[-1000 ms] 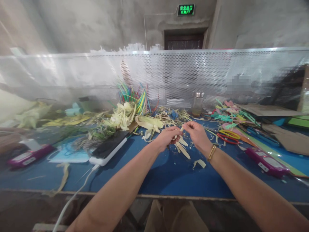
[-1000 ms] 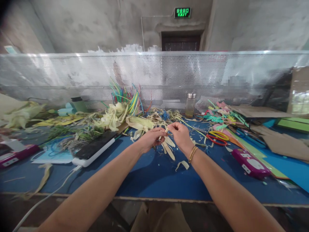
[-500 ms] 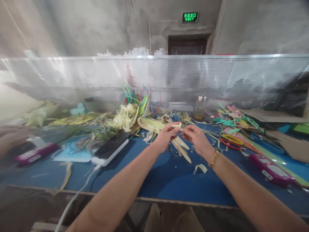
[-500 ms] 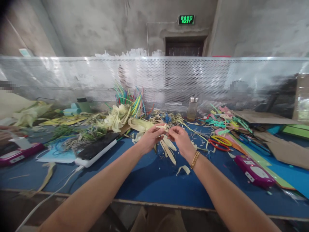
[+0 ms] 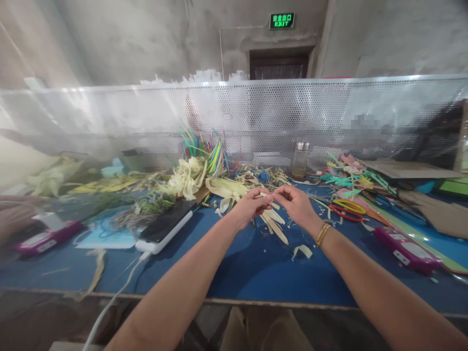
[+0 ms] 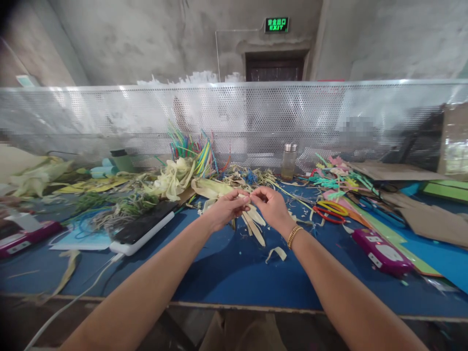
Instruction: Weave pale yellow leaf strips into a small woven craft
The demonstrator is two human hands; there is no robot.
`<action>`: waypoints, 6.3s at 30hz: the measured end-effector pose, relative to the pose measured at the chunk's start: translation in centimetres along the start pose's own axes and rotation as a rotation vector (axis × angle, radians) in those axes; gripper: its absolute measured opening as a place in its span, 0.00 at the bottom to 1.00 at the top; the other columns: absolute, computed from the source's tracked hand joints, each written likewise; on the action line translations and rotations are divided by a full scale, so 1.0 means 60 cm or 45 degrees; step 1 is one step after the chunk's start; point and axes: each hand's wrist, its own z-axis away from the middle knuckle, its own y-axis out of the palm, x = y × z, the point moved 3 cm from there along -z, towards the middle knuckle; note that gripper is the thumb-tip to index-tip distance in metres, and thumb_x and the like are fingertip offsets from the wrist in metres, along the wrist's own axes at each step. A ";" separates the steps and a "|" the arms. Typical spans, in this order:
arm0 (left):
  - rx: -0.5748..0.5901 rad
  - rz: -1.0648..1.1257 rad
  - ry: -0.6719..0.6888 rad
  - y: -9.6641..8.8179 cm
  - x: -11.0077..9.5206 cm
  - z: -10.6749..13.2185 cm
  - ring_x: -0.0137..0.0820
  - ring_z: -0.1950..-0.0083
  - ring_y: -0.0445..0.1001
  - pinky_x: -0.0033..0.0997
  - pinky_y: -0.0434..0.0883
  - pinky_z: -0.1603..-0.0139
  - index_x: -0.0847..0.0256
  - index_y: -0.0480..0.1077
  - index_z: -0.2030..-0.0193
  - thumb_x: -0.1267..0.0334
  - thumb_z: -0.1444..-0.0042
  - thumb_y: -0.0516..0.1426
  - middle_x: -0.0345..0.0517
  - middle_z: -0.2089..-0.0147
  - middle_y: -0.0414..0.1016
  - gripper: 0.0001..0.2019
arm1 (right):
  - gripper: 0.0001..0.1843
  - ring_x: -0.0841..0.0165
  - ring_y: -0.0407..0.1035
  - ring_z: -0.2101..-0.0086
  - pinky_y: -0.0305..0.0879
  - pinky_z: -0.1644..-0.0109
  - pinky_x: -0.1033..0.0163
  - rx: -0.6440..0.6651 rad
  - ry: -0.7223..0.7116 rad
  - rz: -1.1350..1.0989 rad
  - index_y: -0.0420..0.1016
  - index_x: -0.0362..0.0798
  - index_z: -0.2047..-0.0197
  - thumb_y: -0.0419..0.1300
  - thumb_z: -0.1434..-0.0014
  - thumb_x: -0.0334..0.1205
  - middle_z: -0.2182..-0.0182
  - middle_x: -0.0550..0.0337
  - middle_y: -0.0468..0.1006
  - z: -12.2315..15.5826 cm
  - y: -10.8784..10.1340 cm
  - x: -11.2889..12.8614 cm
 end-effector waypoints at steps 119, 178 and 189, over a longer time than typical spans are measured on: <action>0.176 -0.033 0.070 0.015 0.000 0.003 0.20 0.77 0.55 0.23 0.53 0.75 0.61 0.63 0.74 0.56 0.55 0.63 0.34 0.79 0.57 0.14 | 0.21 0.72 0.52 0.78 0.49 0.73 0.65 0.107 -0.002 0.109 0.58 0.48 0.81 0.49 0.41 0.50 0.82 0.66 0.57 0.006 0.011 0.001; 0.075 0.011 -0.199 0.012 0.000 0.005 0.21 0.74 0.68 0.24 0.65 0.70 0.60 0.67 0.69 0.62 0.56 0.62 0.37 0.71 0.69 0.09 | 0.22 0.72 0.52 0.77 0.50 0.72 0.65 -0.006 -0.031 0.068 0.55 0.49 0.80 0.47 0.40 0.53 0.82 0.65 0.57 0.005 0.021 0.001; 0.091 0.040 -0.221 0.014 -0.001 0.005 0.21 0.76 0.66 0.24 0.66 0.69 0.61 0.66 0.73 0.68 0.59 0.62 0.35 0.76 0.66 0.08 | 0.21 0.72 0.53 0.77 0.49 0.71 0.64 -0.080 -0.135 0.246 0.54 0.49 0.80 0.46 0.38 0.49 0.81 0.65 0.57 0.008 0.013 0.008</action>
